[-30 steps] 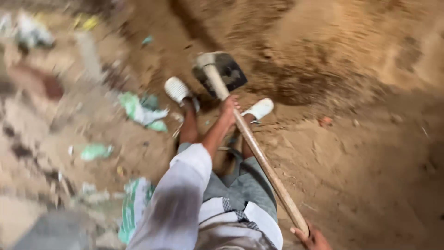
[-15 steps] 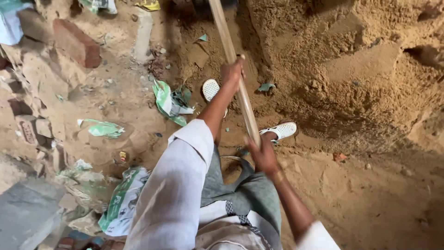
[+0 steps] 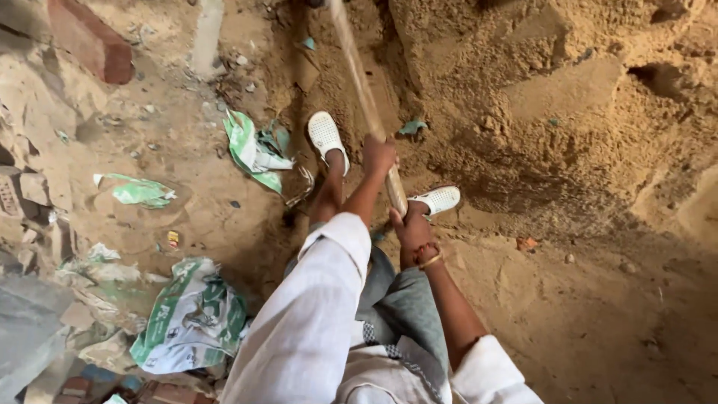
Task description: The person carries a large metal basin filled with sand across a construction area, sets it on the ground, and then uses a long-handled hoe to dig sand from a sandy bank, working the blade into the face and pulling loose sand toward the basin.
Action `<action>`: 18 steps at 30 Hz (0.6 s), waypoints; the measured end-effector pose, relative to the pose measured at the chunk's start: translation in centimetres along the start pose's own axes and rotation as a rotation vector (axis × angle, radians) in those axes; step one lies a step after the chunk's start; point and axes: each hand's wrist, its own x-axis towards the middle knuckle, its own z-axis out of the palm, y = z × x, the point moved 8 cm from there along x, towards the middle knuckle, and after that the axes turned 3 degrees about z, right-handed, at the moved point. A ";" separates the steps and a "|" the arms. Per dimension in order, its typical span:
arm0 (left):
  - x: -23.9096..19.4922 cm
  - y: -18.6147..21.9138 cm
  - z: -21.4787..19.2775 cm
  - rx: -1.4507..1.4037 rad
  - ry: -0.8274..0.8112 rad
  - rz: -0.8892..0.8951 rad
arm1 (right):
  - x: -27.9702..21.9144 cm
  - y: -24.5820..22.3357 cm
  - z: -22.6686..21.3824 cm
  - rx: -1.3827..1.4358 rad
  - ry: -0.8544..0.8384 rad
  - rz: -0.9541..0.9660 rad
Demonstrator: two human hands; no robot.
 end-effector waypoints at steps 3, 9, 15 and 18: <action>-3.8 -4.0 0.7 -0.029 0.047 -0.098 | -4.0 0.9 -1.5 -0.033 -0.047 0.024; -10.1 -7.8 3.3 0.167 0.036 -0.122 | -11.1 -1.0 -6.7 0.190 0.099 -0.485; -16.1 -11.7 6.9 0.307 -0.094 -0.183 | -15.2 10.3 -5.5 0.049 -0.192 0.238; -20.3 -13.3 7.0 0.258 -0.212 -0.355 | -19.1 11.8 -5.8 0.069 -0.239 0.419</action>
